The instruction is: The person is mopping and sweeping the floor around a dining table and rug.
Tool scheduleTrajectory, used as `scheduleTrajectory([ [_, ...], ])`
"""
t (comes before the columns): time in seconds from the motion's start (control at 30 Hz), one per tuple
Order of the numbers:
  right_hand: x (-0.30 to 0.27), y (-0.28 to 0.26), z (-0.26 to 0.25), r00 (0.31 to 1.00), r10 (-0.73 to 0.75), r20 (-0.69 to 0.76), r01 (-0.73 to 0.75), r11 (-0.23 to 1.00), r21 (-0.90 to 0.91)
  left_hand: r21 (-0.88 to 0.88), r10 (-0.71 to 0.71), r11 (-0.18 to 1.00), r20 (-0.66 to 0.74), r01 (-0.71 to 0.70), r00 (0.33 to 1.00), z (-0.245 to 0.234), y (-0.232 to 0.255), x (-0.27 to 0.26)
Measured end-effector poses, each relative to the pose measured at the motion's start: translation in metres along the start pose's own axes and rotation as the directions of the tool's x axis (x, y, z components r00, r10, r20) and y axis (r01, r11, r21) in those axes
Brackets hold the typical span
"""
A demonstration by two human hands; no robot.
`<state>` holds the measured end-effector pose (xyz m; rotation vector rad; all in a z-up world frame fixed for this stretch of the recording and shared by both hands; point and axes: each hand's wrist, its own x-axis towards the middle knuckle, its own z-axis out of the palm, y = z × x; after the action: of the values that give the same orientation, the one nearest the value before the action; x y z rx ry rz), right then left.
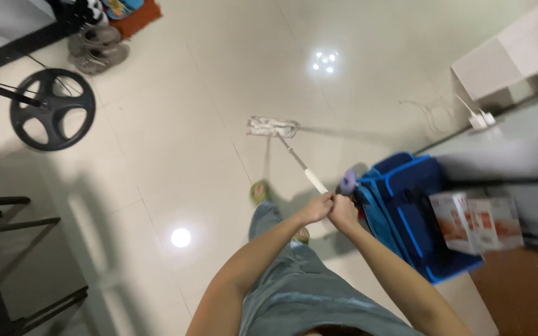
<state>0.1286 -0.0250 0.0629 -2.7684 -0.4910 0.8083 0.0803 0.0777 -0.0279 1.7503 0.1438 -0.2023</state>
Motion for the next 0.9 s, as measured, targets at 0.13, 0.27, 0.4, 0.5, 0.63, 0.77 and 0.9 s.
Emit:
scheduleTrajectory([
  [0.13, 0.053, -0.065, -0.057, 0.965, 0.140, 0.221, -0.169, 0.979, 0.116, 0.066, -0.083, 0.994, -0.074, 0.088, 0.994, -0.061, 0.009, 0.046],
  [0.27, 0.167, -0.080, -0.051, 0.999, -0.007, -0.032, 0.010, 0.996, 0.086, 0.072, -0.148, 0.984, -0.173, 0.162, 0.974, -0.129, 0.023, 0.114],
  [0.4, 0.236, -0.118, -0.090, 0.988, -0.116, -0.098, 0.128, 0.984, 0.125, 0.067, -0.140, 0.986, -0.142, 0.150, 0.980, -0.203, 0.041, 0.187],
  [0.5, 0.325, -0.121, -0.077, 0.999, 0.040, -0.002, -0.040, 0.998, 0.048, 0.125, -0.155, 0.980, -0.022, 0.156, 0.988, -0.248, 0.076, 0.213],
  [0.63, 0.363, -0.174, -0.139, 0.999, 0.031, -0.038, -0.030, 0.999, 0.044, 0.113, -0.169, 0.979, -0.004, 0.168, 0.986, -0.306, 0.087, 0.280],
  [0.77, 0.440, -0.196, -0.169, 0.994, -0.105, -0.031, 0.105, 0.994, 0.010, 0.068, -0.106, 0.992, -0.004, 0.106, 0.994, -0.348, 0.051, 0.364],
  [0.9, 0.528, -0.223, -0.217, 0.984, -0.175, 0.041, 0.176, 0.984, -0.032, 0.647, 0.169, 0.761, -0.133, -0.044, 0.977, -0.389, 0.043, 0.462],
])
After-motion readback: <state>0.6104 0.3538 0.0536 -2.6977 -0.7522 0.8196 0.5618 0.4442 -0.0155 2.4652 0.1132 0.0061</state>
